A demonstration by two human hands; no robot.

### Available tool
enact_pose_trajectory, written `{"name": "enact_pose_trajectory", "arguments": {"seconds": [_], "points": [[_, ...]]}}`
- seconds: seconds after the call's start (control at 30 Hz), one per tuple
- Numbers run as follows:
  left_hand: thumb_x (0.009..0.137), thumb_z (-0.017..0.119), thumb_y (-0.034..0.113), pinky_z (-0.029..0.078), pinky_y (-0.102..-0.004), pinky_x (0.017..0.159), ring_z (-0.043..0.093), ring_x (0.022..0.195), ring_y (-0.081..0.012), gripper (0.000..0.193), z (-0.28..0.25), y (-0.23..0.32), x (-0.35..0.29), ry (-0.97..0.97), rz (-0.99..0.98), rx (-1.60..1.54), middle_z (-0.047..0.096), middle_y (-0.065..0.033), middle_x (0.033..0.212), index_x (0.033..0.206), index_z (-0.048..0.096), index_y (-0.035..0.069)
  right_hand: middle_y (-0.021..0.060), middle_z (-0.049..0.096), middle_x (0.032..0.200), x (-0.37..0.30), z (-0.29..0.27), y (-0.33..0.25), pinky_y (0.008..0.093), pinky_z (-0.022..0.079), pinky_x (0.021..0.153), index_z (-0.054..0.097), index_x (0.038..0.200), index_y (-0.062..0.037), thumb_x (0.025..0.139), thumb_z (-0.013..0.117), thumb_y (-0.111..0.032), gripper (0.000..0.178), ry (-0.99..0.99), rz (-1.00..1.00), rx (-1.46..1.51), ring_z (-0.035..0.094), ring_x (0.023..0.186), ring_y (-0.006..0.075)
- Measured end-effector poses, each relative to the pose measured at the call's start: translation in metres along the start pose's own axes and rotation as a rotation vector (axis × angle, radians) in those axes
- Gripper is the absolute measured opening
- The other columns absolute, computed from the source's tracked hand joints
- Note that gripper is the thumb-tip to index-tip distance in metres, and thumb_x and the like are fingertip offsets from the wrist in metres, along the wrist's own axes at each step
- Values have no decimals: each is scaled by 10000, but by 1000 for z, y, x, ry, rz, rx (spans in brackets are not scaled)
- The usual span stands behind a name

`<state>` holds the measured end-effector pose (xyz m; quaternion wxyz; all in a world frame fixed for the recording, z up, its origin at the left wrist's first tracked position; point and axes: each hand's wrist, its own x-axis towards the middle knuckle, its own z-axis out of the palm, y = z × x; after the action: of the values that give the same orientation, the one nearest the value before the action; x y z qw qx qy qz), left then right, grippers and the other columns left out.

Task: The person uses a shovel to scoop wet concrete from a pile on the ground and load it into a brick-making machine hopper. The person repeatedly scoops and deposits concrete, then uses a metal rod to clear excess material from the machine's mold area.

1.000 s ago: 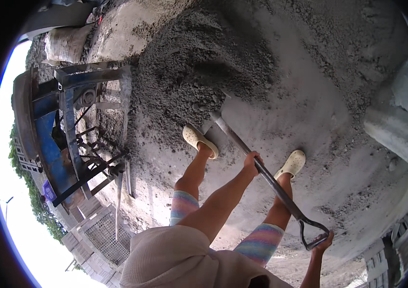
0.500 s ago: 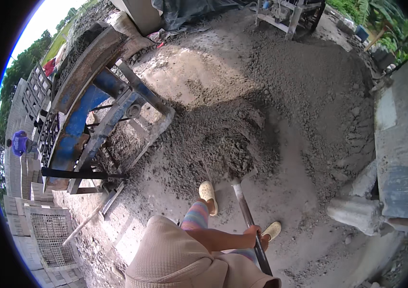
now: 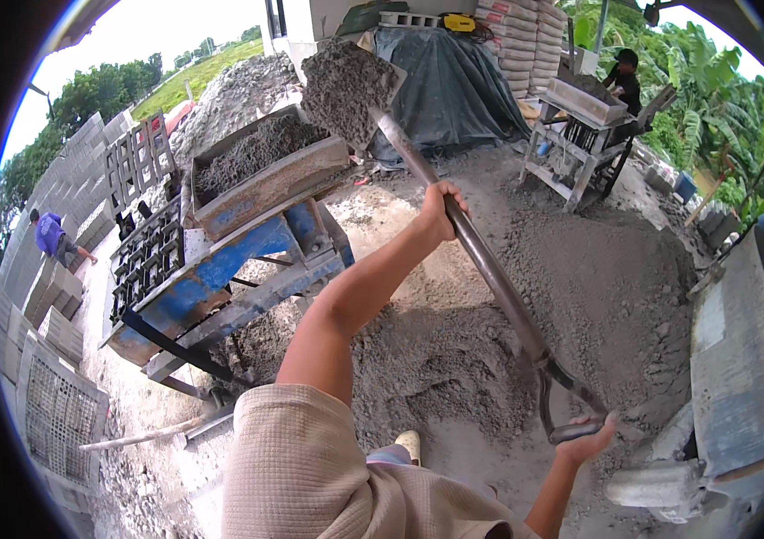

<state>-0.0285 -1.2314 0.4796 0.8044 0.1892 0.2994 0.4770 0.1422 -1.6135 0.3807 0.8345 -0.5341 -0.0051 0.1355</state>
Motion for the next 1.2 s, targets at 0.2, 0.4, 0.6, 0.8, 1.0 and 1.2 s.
{"name": "enact_pose_trajectory", "arguments": {"seconds": [0.2, 0.4, 0.6, 0.8, 1.0, 1.2], "points": [[702, 529, 139, 443, -318, 542, 490, 504, -147, 102, -36, 159, 49, -373, 325, -397, 473, 6, 562, 631, 460, 115, 51, 479, 570, -21, 192, -72, 280, 385, 460, 448, 649, -47, 751, 505, -349, 324, -590, -1322, -114, 467, 499, 160], [718, 539, 129, 449, -272, 502, 493, 498, -120, 97, -164, 187, 22, -260, 371, -385, 481, 5, 573, 664, 465, 97, -2, 412, 526, -92, 214, -9, 273, 382, 508, 426, 603, -120, 685, 594, -300, 260, -1305, -1724, -182, 439, 487, 153], [713, 552, 177, 436, -271, 485, 480, 495, -121, 129, -154, 100, -36, -264, 279, -347, 471, 17, 558, 644, 479, 97, -17, 451, 605, -67, 102, 19, 287, 388, 540, 440, 648, -145, 644, 637, -288, 243, -1392, -1568, -324, 469, 544, 149], [725, 583, 245, 440, -338, 593, 510, 583, -199, 190, -54, 4, -92, -229, 206, -248, 509, -55, 651, 697, 488, 83, 64, 487, 699, 7, -1, 14, 386, 427, 662, 434, 738, -83, 655, 598, -357, 330, -993, -1237, -289, 504, 667, 235], [798, 546, 239, 410, -331, 745, 487, 701, -164, 225, 26, -96, -104, -743, 123, -132, 470, -35, 735, 777, 501, 20, 82, 492, 599, 76, -122, -23, 343, 415, 570, 442, 730, -30, 781, 455, -489, 462, -586, -432, -19, 495, 573, 214], [698, 550, 123, 436, -320, 621, 469, 535, -153, 141, -2, -322, -79, -255, -93, -278, 467, -13, 566, 592, 463, 88, 66, 449, 541, 166, -268, -31, 283, 389, 449, 442, 723, -44, 812, 447, -409, 376, -60, 263, -127, 444, 462, 170]]}}
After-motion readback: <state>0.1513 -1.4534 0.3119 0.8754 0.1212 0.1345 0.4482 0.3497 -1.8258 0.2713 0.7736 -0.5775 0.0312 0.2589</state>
